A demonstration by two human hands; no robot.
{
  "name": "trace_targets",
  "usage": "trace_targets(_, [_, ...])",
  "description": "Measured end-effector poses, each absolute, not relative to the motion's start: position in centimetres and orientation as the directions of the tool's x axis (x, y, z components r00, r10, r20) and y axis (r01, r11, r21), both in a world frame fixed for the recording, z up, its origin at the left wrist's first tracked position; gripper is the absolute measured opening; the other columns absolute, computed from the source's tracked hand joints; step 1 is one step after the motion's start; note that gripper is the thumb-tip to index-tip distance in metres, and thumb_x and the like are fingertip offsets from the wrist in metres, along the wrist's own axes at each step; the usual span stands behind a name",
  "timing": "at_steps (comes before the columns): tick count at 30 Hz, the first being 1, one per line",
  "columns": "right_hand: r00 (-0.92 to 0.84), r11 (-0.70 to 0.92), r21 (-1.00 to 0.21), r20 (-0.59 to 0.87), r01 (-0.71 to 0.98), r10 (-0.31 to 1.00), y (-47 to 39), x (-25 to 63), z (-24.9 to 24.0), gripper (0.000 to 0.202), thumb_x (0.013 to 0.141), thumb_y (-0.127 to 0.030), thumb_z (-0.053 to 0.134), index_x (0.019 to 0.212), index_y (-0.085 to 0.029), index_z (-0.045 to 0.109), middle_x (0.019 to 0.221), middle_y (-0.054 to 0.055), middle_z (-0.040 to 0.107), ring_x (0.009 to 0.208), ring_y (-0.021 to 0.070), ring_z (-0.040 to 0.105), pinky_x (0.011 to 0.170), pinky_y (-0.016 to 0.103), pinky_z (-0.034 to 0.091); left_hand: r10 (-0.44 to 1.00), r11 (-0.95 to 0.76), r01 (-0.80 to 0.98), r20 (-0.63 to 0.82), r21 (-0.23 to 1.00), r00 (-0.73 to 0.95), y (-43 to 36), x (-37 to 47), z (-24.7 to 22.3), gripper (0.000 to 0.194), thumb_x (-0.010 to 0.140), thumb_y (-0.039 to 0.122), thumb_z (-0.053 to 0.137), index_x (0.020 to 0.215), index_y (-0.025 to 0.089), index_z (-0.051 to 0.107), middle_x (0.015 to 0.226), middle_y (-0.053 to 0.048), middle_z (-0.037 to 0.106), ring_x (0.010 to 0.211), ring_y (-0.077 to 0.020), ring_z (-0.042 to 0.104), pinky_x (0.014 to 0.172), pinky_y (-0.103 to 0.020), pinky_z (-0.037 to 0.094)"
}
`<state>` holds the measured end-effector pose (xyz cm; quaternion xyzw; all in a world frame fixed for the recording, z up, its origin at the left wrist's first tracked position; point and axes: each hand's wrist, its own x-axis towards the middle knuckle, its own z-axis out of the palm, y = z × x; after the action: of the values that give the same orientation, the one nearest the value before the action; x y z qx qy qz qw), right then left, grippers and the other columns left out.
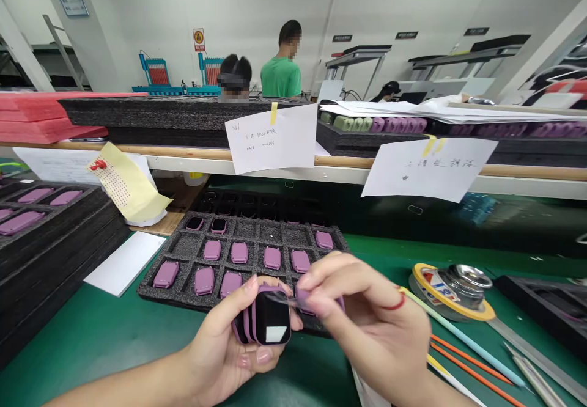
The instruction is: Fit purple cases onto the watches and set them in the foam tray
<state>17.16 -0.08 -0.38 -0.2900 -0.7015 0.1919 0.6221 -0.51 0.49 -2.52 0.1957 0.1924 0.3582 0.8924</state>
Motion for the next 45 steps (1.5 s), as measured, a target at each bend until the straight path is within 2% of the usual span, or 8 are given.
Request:
trace_targets(3, [0.126, 0.678, -0.732, 0.681, 0.071, 0.721, -0.2, 17.6, 0.0, 0.016, 0.094, -0.026, 0.067, 0.079, -0.023, 0.064, 0.084, 0.0, 0.075, 0.059, 0.0108, 0.07, 0.058, 0.021, 0.061, 0.703, 0.673, -0.547, -0.2, 0.497, 0.683, 0.5, -0.6, -2.2, 0.031, 0.087, 0.044, 0.07, 0.092, 0.013, 0.073, 0.081, -0.011, 0.072, 0.043, -0.0031, 0.051, 0.036, -0.011, 0.02])
trace_targets(5, [0.136, 0.635, -0.77, 0.637, 0.065, 0.759, -0.1, 18.0, 0.2, 0.013, 0.094, -0.03, 0.068, 0.083, -0.024, 0.065, 0.096, 0.003, 0.077, 0.076, 0.0148, 0.077, 0.073, 0.024, 0.065, 0.702, 0.673, -0.546, -0.198, 0.499, 0.684, 0.5, -0.6, -2.1, 0.033, 0.086, 0.045, 0.07, 0.092, 0.013, 0.073, 0.08, -0.011, 0.072, 0.042, -0.0031, 0.051, 0.036, -0.011, 0.02])
trace_targets(8, [0.087, 0.631, -0.768, 0.64, 0.111, 0.763, 0.1, 18.4, 0.1, 0.011, 0.093, -0.028, 0.07, 0.102, -0.027, 0.065, 0.115, 0.005, 0.074, 0.109, 0.0216, 0.072, 0.096, 0.035, 0.062, 0.704, 0.667, -0.545, -0.19, 0.508, 0.685, 0.4, -0.7, -1.9, 0.033, 0.086, 0.045, 0.07, 0.091, 0.013, 0.074, 0.078, -0.011, 0.072, 0.04, -0.0019, 0.047, 0.035, -0.011, 0.02])
trace_targets(15, [-0.119, 0.737, -0.553, 0.763, 0.389, 0.635, -0.1, 18.7, -0.2, 0.018, 0.09, -0.016, 0.067, 0.103, -0.028, 0.069, 0.112, 0.006, 0.074, 0.109, 0.0235, 0.07, 0.095, 0.039, 0.058, 0.711, 0.649, -0.538, -0.176, 0.538, 0.681, 0.4, -0.7, -2.3, 0.032, 0.085, 0.045, 0.071, 0.093, 0.013, 0.074, 0.081, -0.01, 0.072, 0.042, -0.0019, 0.048, 0.036, -0.012, 0.018])
trace_targets(22, [-0.272, 0.673, -0.647, 0.617, 0.359, 0.739, -0.1, 16.8, -0.9, 0.029, 0.09, -0.028, 0.066, 0.118, -0.024, 0.063, 0.127, 0.009, 0.067, 0.121, 0.0239, 0.063, 0.103, 0.037, 0.052, 0.739, 0.649, -0.555, -0.26, 0.52, 0.621, 0.0, -0.2, -3.0, 0.037, 0.081, 0.048, 0.075, 0.092, 0.013, 0.074, 0.064, 0.0, 0.059, 0.042, -0.0016, 0.042, 0.041, -0.013, 0.022])
trace_targets(28, [-0.364, 0.554, -0.757, 0.436, 0.347, 0.823, -0.6, 15.4, -1.2, 0.042, 0.082, -0.02, 0.07, 0.122, -0.027, 0.06, 0.132, 0.007, 0.062, 0.121, 0.0228, 0.062, 0.073, 0.025, 0.059, 0.781, 0.613, -0.581, -0.304, 0.535, 0.545, -0.3, 0.0, -3.0, 0.03, 0.078, 0.042, 0.081, 0.087, 0.014, 0.074, 0.079, -0.001, 0.063, 0.051, -0.0011, 0.038, 0.047, -0.012, 0.027])
trace_targets(34, [-0.506, 0.427, -0.882, 0.28, 0.2, 0.816, -0.2, 16.6, -1.4, 0.066, 0.078, -0.009, 0.074, 0.135, -0.035, 0.051, 0.144, 0.003, 0.052, 0.135, 0.0191, 0.05, 0.107, 0.033, 0.048, 0.785, 0.616, -0.545, -0.386, 0.568, 0.485, -0.4, 0.2, -2.9, 0.044, 0.07, 0.054, 0.083, 0.08, 0.012, 0.071, 0.067, 0.001, 0.058, 0.047, -0.0012, 0.034, 0.046, -0.013, 0.028])
trace_targets(45, [-0.511, 0.366, -0.915, 0.236, 0.17, 0.827, -0.3, 16.7, -1.3, 0.074, 0.072, -0.009, 0.081, 0.135, -0.037, 0.053, 0.147, 0.005, 0.05, 0.139, 0.0256, 0.047, 0.116, 0.044, 0.04, 0.757, 0.636, -0.507, -0.34, 0.582, 0.559, -0.4, 0.2, -2.2, 0.051, 0.07, 0.059, 0.08, 0.075, 0.009, 0.07, 0.051, 0.005, 0.046, 0.042, -0.0021, 0.031, 0.042, -0.015, 0.021])
